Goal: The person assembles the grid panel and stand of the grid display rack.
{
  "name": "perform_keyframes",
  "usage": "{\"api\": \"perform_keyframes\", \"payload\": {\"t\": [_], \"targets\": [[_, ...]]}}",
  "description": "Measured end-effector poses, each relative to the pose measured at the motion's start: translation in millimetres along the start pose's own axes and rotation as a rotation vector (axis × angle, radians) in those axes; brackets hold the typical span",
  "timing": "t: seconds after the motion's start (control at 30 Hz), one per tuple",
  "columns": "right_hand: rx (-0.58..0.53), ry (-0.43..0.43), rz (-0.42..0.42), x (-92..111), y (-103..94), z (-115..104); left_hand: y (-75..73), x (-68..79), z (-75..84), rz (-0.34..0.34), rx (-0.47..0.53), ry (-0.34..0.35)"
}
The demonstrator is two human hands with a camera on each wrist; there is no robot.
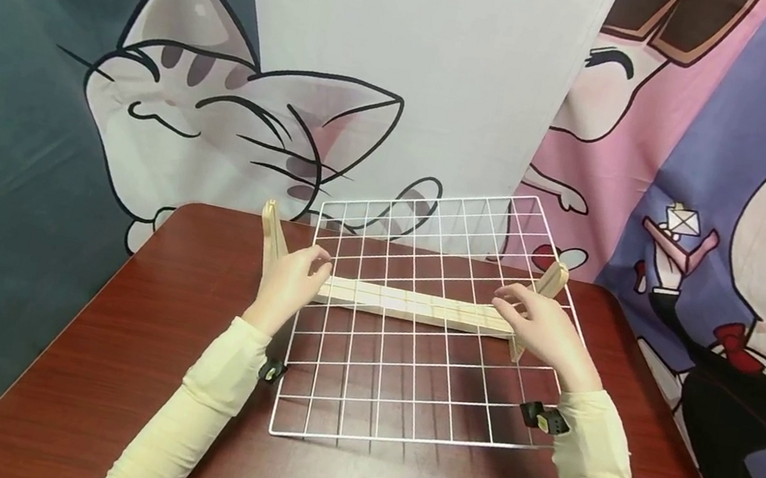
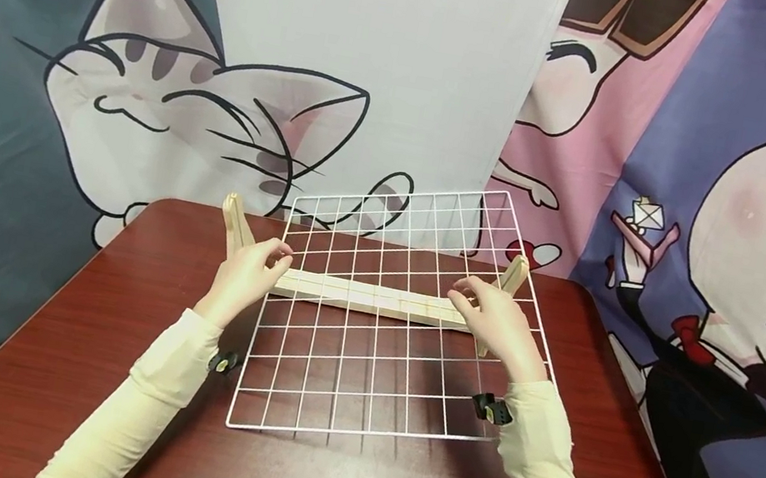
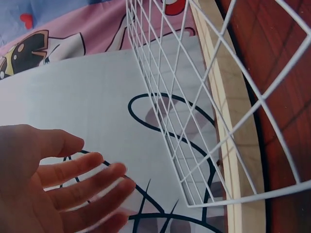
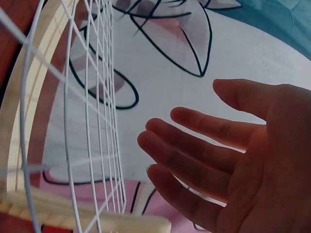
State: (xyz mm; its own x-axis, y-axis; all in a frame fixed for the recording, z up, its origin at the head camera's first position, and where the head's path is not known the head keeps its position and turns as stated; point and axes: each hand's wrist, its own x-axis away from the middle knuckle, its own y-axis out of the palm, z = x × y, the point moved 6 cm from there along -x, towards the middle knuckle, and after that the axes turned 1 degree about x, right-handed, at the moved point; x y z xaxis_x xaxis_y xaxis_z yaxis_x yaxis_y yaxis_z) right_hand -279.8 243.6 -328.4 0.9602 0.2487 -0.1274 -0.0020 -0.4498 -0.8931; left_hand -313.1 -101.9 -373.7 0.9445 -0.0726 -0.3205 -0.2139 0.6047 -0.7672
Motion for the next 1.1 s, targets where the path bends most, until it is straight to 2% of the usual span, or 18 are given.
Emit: {"api": "perform_keyframes", "payload": {"t": [0.23, 0.37, 0.57, 0.83, 1.1], "targets": [[0.029, 0.053, 0.081, 16.7, -14.6, 22.2, -3.6, 14.1, -14.3, -0.018, -0.03, -0.083], [0.035, 0.106, 0.108, 27.2, -21.0, 35.5, 2.1, 19.5, -26.1, -0.103, -0.042, -0.108], [0.03, 0.19, 0.095, 41.0, -26.2, 48.4, 12.0, 26.7, -45.2, -0.23, -0.1, -0.163], [0.051, 0.204, 0.115, 65.0, -31.2, 63.5, 21.4, 35.9, -63.5, -0.322, -0.163, -0.227], [0.036, 0.231, 0.063, 79.4, -22.5, 79.5, 34.2, 48.4, -75.2, -0.489, -0.181, -0.286]]}}
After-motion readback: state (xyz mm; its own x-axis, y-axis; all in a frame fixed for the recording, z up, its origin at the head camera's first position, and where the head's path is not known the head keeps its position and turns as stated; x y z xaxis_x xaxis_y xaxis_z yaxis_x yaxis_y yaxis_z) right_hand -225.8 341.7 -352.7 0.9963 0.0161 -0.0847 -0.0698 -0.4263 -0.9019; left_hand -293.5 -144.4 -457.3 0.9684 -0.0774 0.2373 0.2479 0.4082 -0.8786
